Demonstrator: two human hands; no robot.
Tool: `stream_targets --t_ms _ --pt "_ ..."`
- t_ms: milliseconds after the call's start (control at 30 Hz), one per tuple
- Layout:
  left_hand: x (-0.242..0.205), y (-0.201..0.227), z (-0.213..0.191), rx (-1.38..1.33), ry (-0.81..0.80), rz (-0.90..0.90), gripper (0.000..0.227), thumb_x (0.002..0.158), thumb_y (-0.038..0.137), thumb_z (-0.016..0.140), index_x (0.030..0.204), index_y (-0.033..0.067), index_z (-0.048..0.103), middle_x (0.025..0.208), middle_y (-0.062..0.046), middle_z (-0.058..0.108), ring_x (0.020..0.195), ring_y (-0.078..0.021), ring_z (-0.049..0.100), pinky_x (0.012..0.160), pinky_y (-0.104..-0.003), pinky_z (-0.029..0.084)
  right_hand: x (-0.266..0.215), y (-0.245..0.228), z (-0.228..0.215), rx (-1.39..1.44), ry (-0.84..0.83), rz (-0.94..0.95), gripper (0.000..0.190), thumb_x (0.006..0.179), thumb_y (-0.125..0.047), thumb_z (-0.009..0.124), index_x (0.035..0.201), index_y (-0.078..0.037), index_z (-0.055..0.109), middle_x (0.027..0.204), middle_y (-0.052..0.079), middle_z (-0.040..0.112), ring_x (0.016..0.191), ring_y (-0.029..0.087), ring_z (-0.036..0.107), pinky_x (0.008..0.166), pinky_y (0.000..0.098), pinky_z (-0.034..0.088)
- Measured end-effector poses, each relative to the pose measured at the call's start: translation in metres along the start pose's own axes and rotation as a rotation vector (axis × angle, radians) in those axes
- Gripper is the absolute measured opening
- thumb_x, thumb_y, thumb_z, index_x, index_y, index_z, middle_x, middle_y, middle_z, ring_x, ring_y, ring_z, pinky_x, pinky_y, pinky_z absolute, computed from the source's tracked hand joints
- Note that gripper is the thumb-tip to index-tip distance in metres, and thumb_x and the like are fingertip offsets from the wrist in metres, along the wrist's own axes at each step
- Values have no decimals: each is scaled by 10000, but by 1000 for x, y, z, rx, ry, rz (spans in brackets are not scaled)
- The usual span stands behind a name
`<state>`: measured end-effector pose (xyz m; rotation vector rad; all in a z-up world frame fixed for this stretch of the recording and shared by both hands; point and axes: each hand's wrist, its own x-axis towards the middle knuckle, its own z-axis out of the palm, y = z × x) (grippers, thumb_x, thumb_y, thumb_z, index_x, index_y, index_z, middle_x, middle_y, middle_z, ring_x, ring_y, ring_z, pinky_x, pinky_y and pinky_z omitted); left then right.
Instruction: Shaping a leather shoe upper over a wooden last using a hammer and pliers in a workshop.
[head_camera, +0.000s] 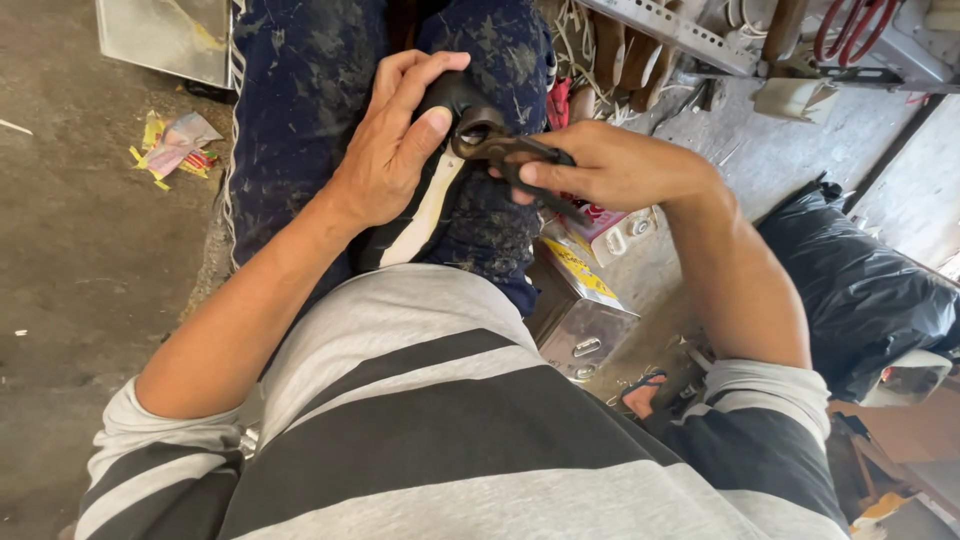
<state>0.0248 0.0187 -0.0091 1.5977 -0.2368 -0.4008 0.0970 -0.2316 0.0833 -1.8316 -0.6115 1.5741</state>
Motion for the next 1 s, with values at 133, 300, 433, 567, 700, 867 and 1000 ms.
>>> stream_targets --t_ms 133,300,433,567,700,867,1000 --pt "0 3 3 6 16 15 592 1124 544 283 1517 125 429 1374 -155 357 1339 -292 434 1173 -449 403 -12 -12 -1 -89 43 285 374 1069 -408 439 972 -109 641 766 6 778 606 147 720 609 317 537" --pt "0 8 6 115 22 1 583 1133 511 244 1551 136 399 1420 -181 363 1342 -334 458 1100 -472 479 -12 -25 -16 -177 -62 258 358 1064 -425 415 945 -143 602 706 -1 769 611 203 708 654 371 522" --pt "2 8 4 92 17 14 585 1146 517 253 1541 116 413 1394 -192 358 1330 -330 461 1119 -464 473 -16 -23 -7 -184 -95 357 301 1086 -373 446 954 -155 607 663 -39 751 602 201 718 681 352 534" --pt "3 6 1 86 31 58 547 1142 469 288 1513 85 409 1365 -208 353 1332 -355 448 1171 -482 417 -18 14 33 -456 331 28 231 1098 -258 607 1116 -28 617 819 152 686 662 400 660 614 490 494" --pt "3 9 2 116 32 34 538 1138 473 301 1506 96 404 1384 -212 351 1348 -361 437 1135 -501 459 -15 29 51 -482 512 -112 229 1091 -207 661 1139 17 658 960 129 724 734 302 702 648 415 545" --pt "0 11 8 205 72 78 522 1149 466 312 1490 85 418 1375 -220 368 1273 -401 477 1088 -525 475 -22 25 60 -469 532 -83 190 1095 -178 676 1076 5 632 885 126 684 708 302 675 630 407 519" --pt "-9 21 22 424 88 37 491 1131 470 415 1486 133 462 1377 -227 414 1169 -424 517 951 -562 483 -42 23 57 -481 337 156 266 1109 -287 619 983 -53 627 666 156 629 605 424 634 545 506 458"
